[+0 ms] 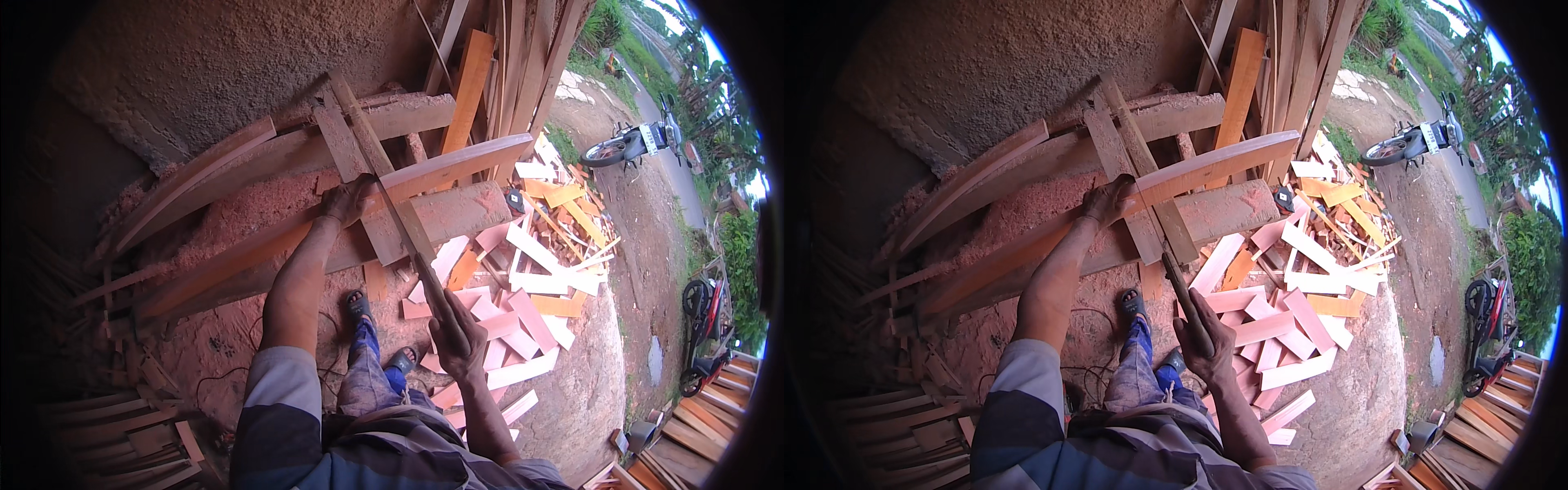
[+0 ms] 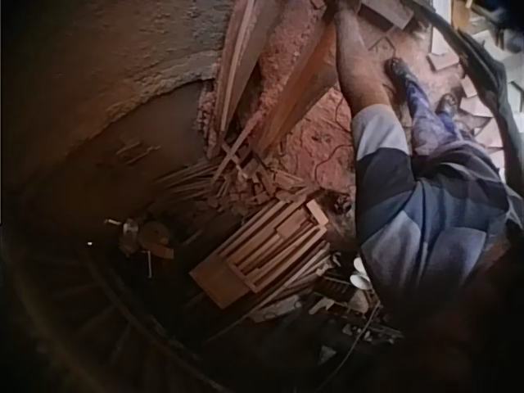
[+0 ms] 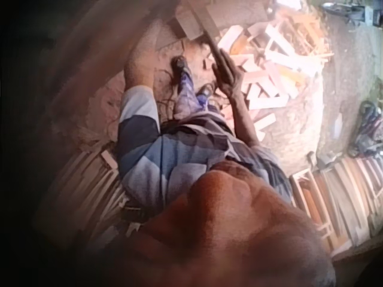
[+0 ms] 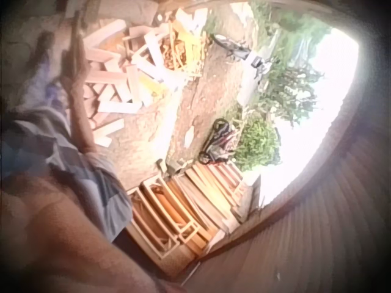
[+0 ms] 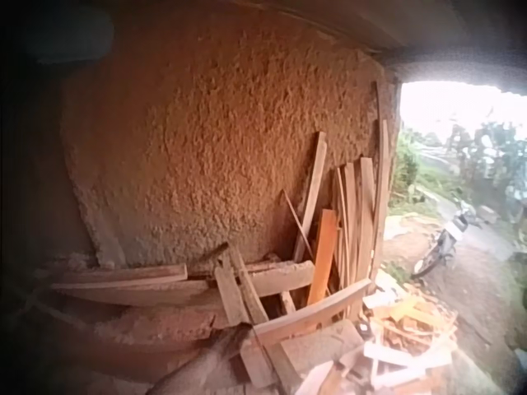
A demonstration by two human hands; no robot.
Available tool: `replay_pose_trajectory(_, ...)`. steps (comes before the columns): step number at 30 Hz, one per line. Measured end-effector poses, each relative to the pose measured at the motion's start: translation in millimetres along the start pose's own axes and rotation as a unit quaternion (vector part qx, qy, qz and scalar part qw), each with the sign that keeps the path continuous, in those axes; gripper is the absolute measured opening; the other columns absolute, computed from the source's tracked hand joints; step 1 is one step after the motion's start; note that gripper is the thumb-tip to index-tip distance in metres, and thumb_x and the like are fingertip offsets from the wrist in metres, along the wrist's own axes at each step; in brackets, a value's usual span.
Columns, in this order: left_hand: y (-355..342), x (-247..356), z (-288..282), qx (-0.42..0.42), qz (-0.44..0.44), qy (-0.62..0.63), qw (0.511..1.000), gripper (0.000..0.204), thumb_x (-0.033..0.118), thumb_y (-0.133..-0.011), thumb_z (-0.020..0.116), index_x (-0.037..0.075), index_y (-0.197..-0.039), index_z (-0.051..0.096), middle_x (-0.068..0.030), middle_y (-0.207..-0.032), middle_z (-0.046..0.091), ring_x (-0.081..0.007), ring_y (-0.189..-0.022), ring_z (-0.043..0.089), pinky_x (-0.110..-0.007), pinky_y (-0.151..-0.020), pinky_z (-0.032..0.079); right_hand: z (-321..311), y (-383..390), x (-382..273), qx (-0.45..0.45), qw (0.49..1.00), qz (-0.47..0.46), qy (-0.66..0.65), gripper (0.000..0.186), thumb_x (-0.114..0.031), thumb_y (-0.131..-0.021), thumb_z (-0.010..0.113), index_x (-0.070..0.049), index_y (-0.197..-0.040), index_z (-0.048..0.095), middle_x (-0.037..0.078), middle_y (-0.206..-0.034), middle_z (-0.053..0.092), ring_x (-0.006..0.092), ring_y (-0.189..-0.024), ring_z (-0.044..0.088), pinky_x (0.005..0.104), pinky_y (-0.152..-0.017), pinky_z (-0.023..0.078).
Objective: The person measures and marks a wooden plank with a try square and pencil, then cuts it using a hand saw and a circular saw. The cut pieces are set aside on the floor.
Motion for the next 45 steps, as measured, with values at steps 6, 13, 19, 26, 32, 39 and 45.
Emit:
replay_pose_trajectory(6, 1, 4, -6, -0.003, 0.004, 0.010, 1.000, 0.048, 0.033, -0.094, 0.072, 0.033, -0.134, 0.047, -0.0136, -0.108, 0.075, -0.0428, -0.102, 0.072, -0.055, -0.082, 0.056, -26, 34, -11, 0.000, 0.997, -0.033, 0.063, 0.051, -0.014, -0.096, 0.072, 0.002, -0.143, 0.059, 0.020, -0.132, 0.069, 0.0275, -0.117, 0.071, 0.0351, -0.099, 0.054)
replay_pose_trajectory(13, 5, 6, -6, 0.038, 0.037, 0.029, 0.998, 0.046, 0.032, -0.095, 0.070, 0.032, -0.135, 0.048, -0.0156, -0.108, 0.074, -0.0433, -0.101, 0.072, -0.056, -0.081, 0.056, 2, -17, 3, 0.003, 1.000, -0.017, 0.002, 0.054, -0.006, -0.091, 0.076, 0.001, -0.143, 0.059, 0.019, -0.129, 0.071, 0.0249, -0.112, 0.073, 0.0335, -0.096, 0.056)
replay_pose_trajectory(19, -1, -1, -5, 0.010, 0.032, 0.021, 0.999, 0.048, 0.033, -0.095, 0.071, 0.031, -0.137, 0.048, -0.0146, -0.110, 0.075, -0.0424, -0.105, 0.071, -0.055, -0.084, 0.056, -2, -14, -2, 0.001, 1.000, 0.019, -0.009, 0.052, -0.005, -0.091, 0.074, 0.000, -0.141, 0.061, 0.019, -0.127, 0.072, 0.0276, -0.114, 0.073, 0.0356, -0.097, 0.056)
replay_pose_trajectory(26, -1, -4, 2, 0.002, 0.010, 0.040, 0.999, 0.049, 0.035, -0.094, 0.073, 0.031, -0.138, 0.050, -0.0118, -0.119, 0.074, -0.0409, -0.107, 0.071, -0.053, -0.088, 0.055, -38, 45, -26, 0.004, 1.000, 0.004, 0.025, 0.055, -0.005, -0.090, 0.074, 0.001, -0.142, 0.059, 0.020, -0.126, 0.072, 0.0278, -0.116, 0.072, 0.0366, -0.100, 0.054)
replay_pose_trajectory(32, -3, -2, -5, 0.006, 0.029, 0.031, 0.999, 0.051, 0.039, -0.093, 0.074, 0.033, -0.138, 0.050, -0.0120, -0.119, 0.074, -0.0394, -0.110, 0.071, -0.053, -0.090, 0.055, 31, -73, 15, 0.002, 1.000, -0.012, -0.025, 0.052, -0.011, -0.094, 0.076, -0.002, -0.142, 0.060, 0.017, -0.123, 0.074, 0.0200, -0.106, 0.074, 0.0306, -0.092, 0.055)
replay_pose_trajectory(39, -16, -14, -1, -0.047, -0.017, 0.040, 0.998, 0.057, 0.038, -0.093, 0.074, 0.035, -0.143, 0.046, -0.0136, -0.120, 0.074, -0.0393, -0.111, 0.070, -0.049, -0.093, 0.054, -48, 63, -18, 0.038, 0.994, -0.050, 0.091, 0.050, -0.008, -0.090, 0.075, 0.002, -0.137, 0.062, 0.019, -0.121, 0.074, 0.0294, -0.108, 0.075, 0.0384, -0.090, 0.059)
replay_pose_trajectory(45, -11, -11, -3, -0.023, 0.018, 0.049, 0.998, 0.062, 0.038, -0.088, 0.078, 0.031, -0.140, 0.046, -0.0169, -0.118, 0.074, -0.0421, -0.109, 0.071, -0.052, -0.092, 0.055, 7, -40, -6, 0.006, 0.999, 0.029, -0.032, 0.057, -0.010, -0.091, 0.078, -0.003, -0.144, 0.059, 0.018, -0.114, 0.076, 0.0241, -0.094, 0.077, 0.0322, -0.083, 0.058)
Point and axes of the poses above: each hand's wrist, its own y-axis away from the middle knuckle, its own z-axis out of the palm, x = y × z, the point moved 1 cm from there along -y, towards the middle knuckle
